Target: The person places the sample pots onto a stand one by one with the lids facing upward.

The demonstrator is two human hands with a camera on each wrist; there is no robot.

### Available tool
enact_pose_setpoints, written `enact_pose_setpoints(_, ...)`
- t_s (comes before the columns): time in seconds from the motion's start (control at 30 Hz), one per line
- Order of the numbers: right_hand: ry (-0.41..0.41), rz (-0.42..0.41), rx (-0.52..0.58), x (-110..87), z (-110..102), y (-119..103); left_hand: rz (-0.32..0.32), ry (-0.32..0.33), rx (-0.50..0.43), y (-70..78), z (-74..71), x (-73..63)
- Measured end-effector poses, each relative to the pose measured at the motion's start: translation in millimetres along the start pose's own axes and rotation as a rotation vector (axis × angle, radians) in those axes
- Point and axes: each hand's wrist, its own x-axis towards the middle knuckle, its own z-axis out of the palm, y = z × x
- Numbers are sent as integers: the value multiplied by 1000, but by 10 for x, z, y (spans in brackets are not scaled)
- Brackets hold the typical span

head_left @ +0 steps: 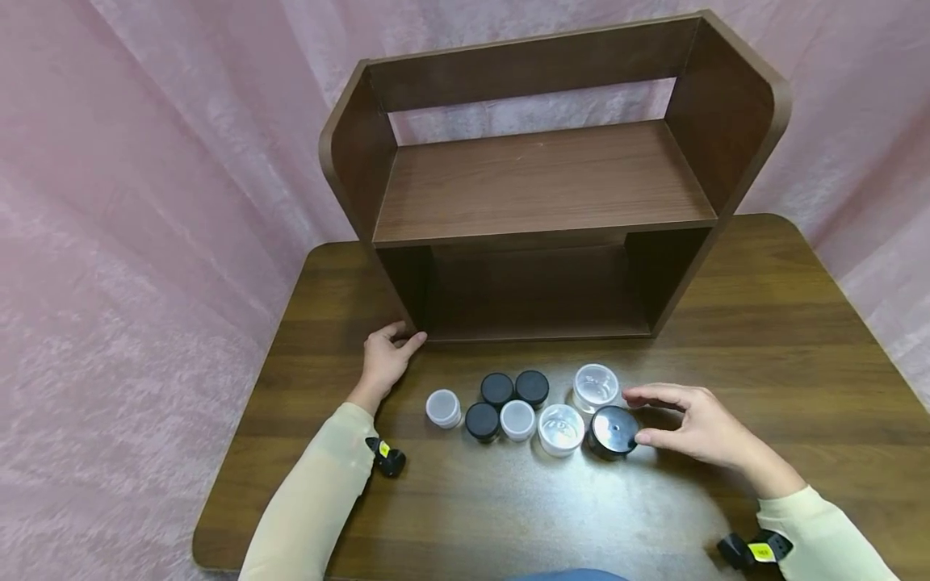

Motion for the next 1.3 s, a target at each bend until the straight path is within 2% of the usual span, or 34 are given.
enact_pose_setpoints(0.37,-37,6,-95,-22,57,-29,-7,-23,-20,28,22,9)
enact_pose_setpoints(0.63,-22,0,-95,-33,72,-35,-4,-17,-11,25,23,15)
enact_pose_setpoints(1.0,50,-3,-175,-55,61,-11,-7,-30,8,2,20,42)
enact_pose_setpoints(1.3,75,10,-146,-84,12,-34,-16,-28,-15,14,11,16)
